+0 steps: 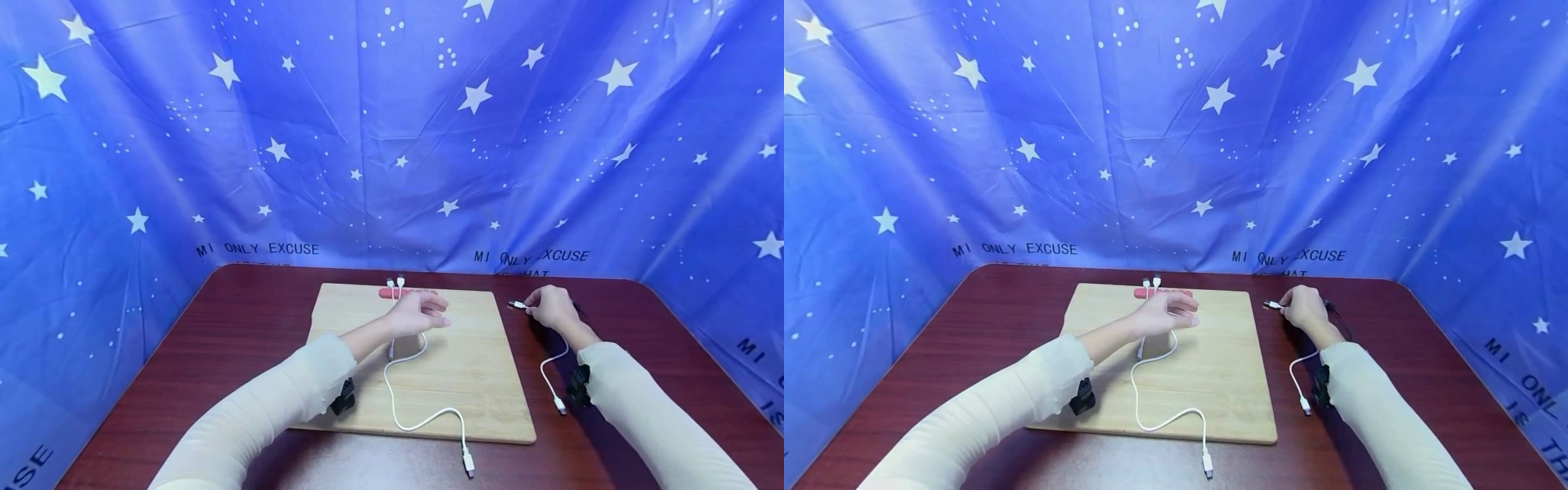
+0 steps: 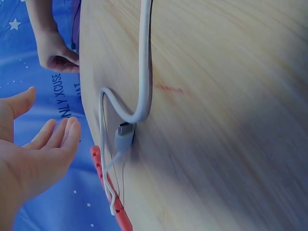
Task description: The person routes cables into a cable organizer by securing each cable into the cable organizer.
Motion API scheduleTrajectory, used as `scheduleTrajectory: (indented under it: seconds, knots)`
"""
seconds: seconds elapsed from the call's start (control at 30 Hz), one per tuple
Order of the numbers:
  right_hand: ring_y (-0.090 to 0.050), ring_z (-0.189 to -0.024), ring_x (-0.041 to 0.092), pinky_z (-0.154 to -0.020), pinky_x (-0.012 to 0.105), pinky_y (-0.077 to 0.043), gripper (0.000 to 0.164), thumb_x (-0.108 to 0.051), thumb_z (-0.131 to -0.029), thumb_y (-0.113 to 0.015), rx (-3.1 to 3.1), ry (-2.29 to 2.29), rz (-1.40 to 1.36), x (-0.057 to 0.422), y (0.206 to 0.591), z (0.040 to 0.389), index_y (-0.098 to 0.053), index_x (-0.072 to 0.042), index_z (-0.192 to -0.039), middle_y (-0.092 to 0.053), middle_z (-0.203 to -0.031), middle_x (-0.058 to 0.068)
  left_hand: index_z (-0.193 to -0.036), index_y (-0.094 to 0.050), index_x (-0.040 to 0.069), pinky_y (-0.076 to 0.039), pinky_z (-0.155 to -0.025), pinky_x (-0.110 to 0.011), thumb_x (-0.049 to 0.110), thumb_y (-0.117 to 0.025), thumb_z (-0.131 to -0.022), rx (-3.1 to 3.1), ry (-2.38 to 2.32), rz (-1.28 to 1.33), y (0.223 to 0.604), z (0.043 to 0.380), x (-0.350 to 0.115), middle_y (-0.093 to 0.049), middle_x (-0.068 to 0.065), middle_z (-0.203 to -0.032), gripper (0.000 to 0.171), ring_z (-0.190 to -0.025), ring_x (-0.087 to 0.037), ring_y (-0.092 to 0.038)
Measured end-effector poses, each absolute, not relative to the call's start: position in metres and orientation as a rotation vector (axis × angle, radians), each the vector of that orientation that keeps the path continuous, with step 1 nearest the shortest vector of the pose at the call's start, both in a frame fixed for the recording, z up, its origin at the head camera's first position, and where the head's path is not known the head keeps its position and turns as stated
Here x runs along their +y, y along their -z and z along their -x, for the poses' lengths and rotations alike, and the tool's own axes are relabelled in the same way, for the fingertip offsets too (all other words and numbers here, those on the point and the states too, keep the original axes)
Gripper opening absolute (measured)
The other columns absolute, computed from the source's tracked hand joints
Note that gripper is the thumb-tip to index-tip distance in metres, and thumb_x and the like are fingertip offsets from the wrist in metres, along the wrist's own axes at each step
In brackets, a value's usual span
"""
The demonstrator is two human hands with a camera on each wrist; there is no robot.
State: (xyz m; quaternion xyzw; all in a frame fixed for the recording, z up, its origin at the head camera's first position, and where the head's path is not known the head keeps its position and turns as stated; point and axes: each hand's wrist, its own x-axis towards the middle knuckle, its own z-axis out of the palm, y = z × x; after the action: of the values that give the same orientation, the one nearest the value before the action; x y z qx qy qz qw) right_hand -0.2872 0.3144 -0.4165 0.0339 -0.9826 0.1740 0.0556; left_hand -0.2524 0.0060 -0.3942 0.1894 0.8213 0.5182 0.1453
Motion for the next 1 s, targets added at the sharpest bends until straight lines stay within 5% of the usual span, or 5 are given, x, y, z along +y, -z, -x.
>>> scheduleTrajectory:
  seconds: [0.23, 1.0]
  knots:
    - [-0.057, -0.062, 0.02, -0.053, 0.029, -0.044, 0.005, -0.007, -0.078, -0.07, -2.96, -0.537, -0.028, 0.318, 0.421, 0.286, -0.072, -0.006, -0.073, -0.069, -0.068, 0.007, -0.124, -0.061, 0.0, -0.057, -0.091, -0.027, 0.014, -0.072, -0.085, 2.353, -1.487, -0.546, 0.397, 0.252, 0.019, -0.067, -0.017, -0.122, 0.043, -0.11, -0.026, -0.067]
    - [-0.051, -0.054, 0.002, -0.055, 0.024, -0.041, 0.014, -0.013, -0.08, -0.071, -2.84, -0.668, -0.139, 0.315, 0.406, 0.271, -0.074, 0.0, -0.079, -0.07, -0.062, 0.008, -0.12, -0.064, 0.002, -0.055, -0.089, -0.02, 0.016, -0.072, -0.085, 2.345, -1.49, -0.511, 0.402, 0.249, 0.064, -0.07, -0.014, -0.115, 0.039, -0.102, -0.017, -0.069]
